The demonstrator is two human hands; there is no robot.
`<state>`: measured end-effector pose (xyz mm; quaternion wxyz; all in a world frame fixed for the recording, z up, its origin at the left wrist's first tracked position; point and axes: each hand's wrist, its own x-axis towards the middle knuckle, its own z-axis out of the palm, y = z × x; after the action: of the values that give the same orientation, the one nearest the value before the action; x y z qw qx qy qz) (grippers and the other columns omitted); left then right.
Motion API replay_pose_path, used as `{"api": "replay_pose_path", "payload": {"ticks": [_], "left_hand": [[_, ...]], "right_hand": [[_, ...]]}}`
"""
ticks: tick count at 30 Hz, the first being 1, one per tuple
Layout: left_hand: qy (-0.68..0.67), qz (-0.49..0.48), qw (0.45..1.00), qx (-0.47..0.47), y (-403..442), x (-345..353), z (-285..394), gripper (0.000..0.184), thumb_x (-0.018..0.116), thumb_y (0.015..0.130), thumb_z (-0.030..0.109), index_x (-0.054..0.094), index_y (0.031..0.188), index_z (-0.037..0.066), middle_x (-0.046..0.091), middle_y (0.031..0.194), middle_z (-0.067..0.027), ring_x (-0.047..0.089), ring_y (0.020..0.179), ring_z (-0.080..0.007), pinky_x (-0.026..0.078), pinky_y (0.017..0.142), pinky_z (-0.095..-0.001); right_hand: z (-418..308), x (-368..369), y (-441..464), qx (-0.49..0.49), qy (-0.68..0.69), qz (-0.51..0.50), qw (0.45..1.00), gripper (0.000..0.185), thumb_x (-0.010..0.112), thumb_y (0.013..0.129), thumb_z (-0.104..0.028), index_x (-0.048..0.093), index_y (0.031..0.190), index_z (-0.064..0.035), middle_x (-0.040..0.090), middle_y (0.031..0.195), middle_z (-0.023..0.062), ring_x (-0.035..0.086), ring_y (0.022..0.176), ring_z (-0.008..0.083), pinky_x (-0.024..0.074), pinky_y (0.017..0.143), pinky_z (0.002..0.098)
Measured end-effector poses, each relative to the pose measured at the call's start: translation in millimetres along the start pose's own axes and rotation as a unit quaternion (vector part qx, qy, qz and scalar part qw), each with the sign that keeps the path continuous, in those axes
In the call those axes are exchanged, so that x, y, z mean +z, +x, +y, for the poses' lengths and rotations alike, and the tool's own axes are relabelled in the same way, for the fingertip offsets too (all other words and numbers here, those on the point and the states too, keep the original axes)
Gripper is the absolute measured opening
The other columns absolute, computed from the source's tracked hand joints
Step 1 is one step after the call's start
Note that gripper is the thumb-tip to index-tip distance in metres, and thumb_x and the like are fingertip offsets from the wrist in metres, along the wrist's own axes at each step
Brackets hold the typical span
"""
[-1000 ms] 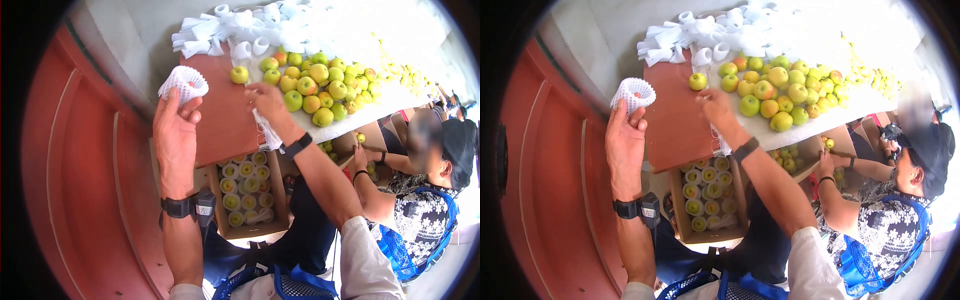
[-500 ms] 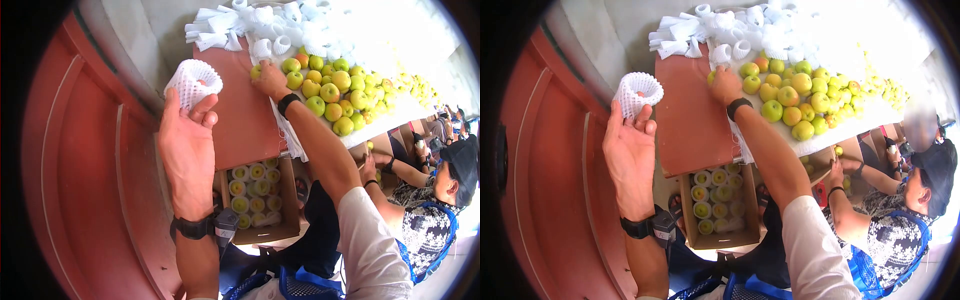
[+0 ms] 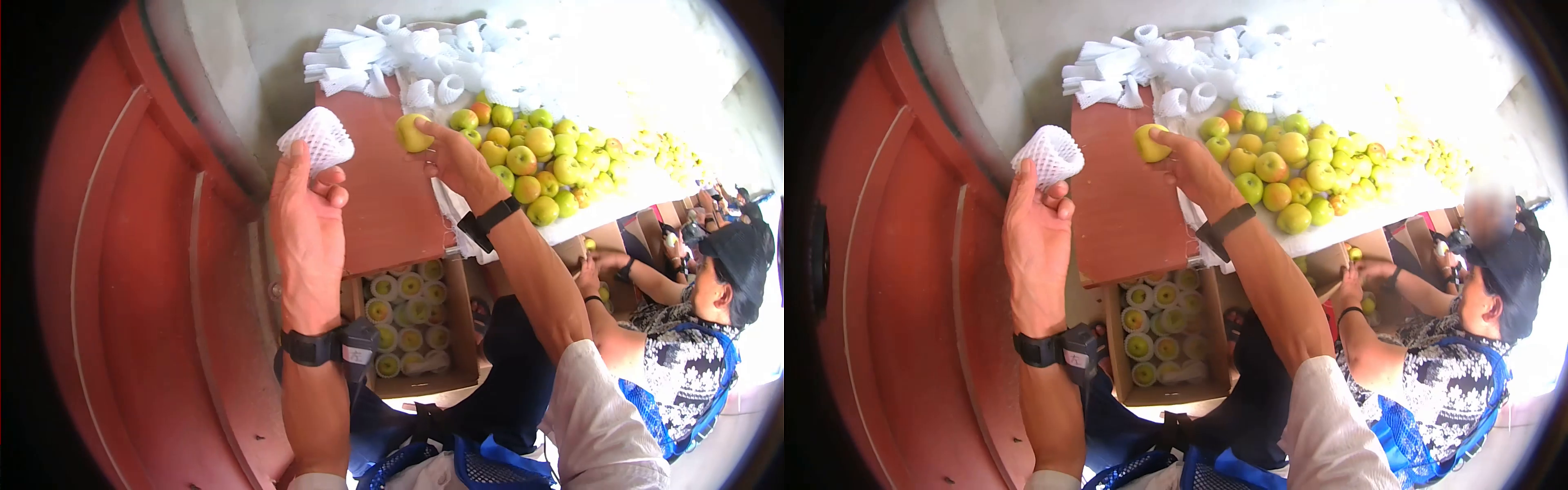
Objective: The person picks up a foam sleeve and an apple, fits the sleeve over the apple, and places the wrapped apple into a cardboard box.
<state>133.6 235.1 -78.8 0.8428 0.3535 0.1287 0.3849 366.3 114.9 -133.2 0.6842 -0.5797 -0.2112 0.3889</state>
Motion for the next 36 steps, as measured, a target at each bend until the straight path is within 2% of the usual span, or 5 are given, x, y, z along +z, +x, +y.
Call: {"api": "replay_pose_path", "payload": {"ticks": [3,10,15,24,36], "left_hand": [[0.003,-0.024,0.999,-0.023,-1.1,3.6,2.7,0.024,0.064,0.107,0.026,0.065,0.119,0.006,0.064,0.104,-0.0004,0.055,0.077,-0.0100,0.040,0.063,-0.0239],[-0.036,-0.082,0.992,-0.086,-4.3,11.6,-4.8,0.026,0.065,0.106,0.028,0.063,0.124,0.008,0.064,0.103,-0.0001,0.048,0.068,-0.0076,0.037,0.060,-0.0229],[-0.081,-0.152,0.977,-0.124,-8.5,14.8,-8.7,0.027,0.058,0.110,0.028,0.062,0.126,0.007,0.063,0.103,-0.0013,0.037,0.061,-0.0062,0.030,0.057,-0.0227],[0.047,-0.200,0.976,-0.076,-14.2,28.7,-17.5,0.023,0.057,0.110,0.029,0.065,0.118,0.009,0.064,0.102,-0.0011,0.042,0.060,-0.0065,0.033,0.057,-0.0230],[0.143,-0.176,0.974,-0.014,-17.7,35.5,-32.6,0.020,0.060,0.110,0.025,0.069,0.113,0.008,0.064,0.095,0.0031,0.051,0.066,-0.0057,0.038,0.055,-0.0215]], "right_hand": [[-24.7,4.9,-35.4,-0.020,0.119,-0.041,0.992,0.043,0.058,0.106,-0.045,0.056,0.131,-0.0100,0.071,0.111,0.0103,0.075,0.084,0.0209,0.0366,0.046,0.0220],[-56.5,12.5,-112.3,-0.059,0.210,-0.100,0.971,0.048,0.048,0.110,-0.049,0.053,0.135,-0.0082,0.069,0.124,0.0101,0.075,0.089,0.0234,0.0363,0.047,0.0242],[-59.7,32.9,-167.7,-0.095,0.211,-0.076,0.970,0.040,0.060,0.106,-0.035,0.058,0.135,-0.0075,0.069,0.121,0.0070,0.068,0.107,0.0204,0.0395,0.056,0.0256],[-12.2,27.2,-176.6,-0.047,0.360,-0.036,0.931,0.050,0.057,0.107,-0.048,0.052,0.139,-0.0094,0.067,0.122,0.0098,0.068,0.112,0.0272,0.0380,0.045,0.0224],[-6.2,19.9,-178.3,-0.087,0.310,0.032,0.946,0.055,0.064,0.104,-0.049,0.057,0.136,-0.0053,0.068,0.121,0.0105,0.066,0.108,0.0245,0.0451,0.057,0.0247]]}}
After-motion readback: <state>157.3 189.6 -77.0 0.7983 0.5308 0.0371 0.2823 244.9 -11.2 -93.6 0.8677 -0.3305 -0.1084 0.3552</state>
